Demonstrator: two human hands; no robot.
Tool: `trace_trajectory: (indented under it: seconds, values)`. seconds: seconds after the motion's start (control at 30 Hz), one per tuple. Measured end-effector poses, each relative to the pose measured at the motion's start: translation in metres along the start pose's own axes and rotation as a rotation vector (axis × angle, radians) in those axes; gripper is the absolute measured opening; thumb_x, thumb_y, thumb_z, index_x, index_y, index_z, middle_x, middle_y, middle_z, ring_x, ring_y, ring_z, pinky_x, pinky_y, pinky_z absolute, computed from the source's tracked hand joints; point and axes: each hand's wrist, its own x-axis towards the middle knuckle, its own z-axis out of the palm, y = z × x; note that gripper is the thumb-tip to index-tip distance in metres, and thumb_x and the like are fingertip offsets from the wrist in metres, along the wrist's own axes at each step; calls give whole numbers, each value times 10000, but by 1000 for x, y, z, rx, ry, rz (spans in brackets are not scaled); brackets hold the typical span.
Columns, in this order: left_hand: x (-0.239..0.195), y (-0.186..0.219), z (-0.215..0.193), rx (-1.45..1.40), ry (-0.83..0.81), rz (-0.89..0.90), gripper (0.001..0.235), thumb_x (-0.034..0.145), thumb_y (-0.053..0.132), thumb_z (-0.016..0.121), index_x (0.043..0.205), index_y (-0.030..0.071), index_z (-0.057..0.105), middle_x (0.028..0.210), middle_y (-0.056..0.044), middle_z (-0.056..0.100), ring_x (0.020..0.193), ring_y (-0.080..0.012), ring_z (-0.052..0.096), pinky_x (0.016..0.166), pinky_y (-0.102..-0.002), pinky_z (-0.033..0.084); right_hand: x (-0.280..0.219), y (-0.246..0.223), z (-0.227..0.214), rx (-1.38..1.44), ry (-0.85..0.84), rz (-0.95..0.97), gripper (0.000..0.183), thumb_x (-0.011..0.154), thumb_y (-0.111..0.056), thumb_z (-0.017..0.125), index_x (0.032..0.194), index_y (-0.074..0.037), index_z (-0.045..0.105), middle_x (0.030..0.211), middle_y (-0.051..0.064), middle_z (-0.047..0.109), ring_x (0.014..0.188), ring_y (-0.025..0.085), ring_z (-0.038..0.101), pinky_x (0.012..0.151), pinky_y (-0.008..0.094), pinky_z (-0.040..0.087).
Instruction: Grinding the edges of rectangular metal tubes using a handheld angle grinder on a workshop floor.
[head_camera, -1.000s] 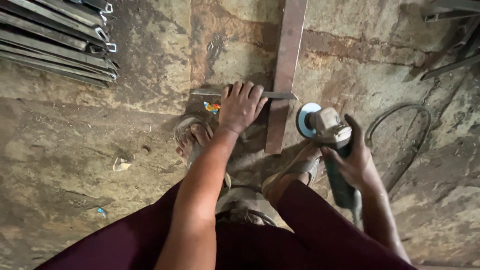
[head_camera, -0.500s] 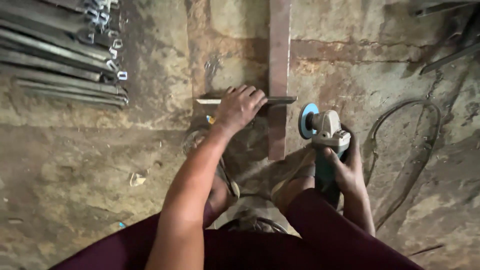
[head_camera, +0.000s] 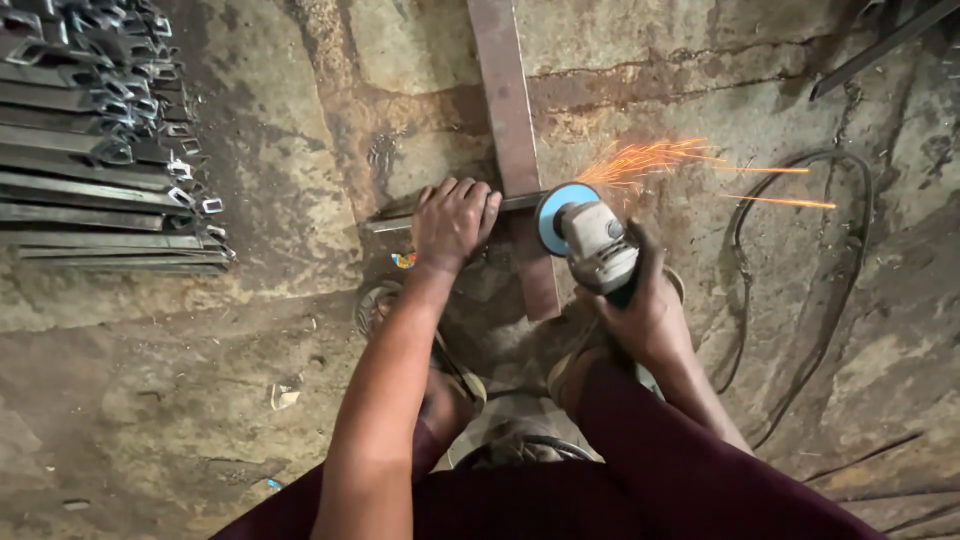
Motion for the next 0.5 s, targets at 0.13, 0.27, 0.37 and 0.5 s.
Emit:
trace_trajectory:
  seconds: [0.13, 0.27, 0.37, 0.5]
  values:
    - [2, 3, -11, -21, 22, 4, 300, 1046, 366, 550, 868, 144, 647, 867, -24, 687, 852, -252, 651, 772, -446, 499, -12, -4, 3, -58, -60, -56, 1060, 740, -257, 893, 1560, -83, 245, 1255, 311, 651, 1155, 483, 653, 934, 530, 538]
    - [0, 3, -13, -50, 7, 6, 304, 1046, 369, 552, 867, 143, 646, 862, -23, 686, 855, -253, 653, 771, -449, 501, -18, 16, 9, -72, -24, -187, 1041, 754, -227, 875, 1572, -81, 248, 1332, 328, 621, 1187, 501, 630, 950, 534, 532]
    - [2, 0, -9, -52, 40, 26, 312, 1032, 391, 561, 862, 147, 655, 843, -19, 691, 839, -247, 670, 744, -442, 516, -9, 8, 8, -40, -7, -124, 1049, 763, -236, 875, 1578, -89, 232, 1327, 328, 618, 1191, 492, 633, 949, 520, 541]
    - [3, -4, -14, -69, 67, 72, 323, 1034, 416, 568, 906, 142, 682, 842, -32, 705, 811, -246, 691, 714, -432, 535, -8, 0, 4, -43, -17, -74, 1058, 768, -259, 884, 1577, -93, 222, 1307, 327, 626, 1194, 477, 636, 959, 514, 539]
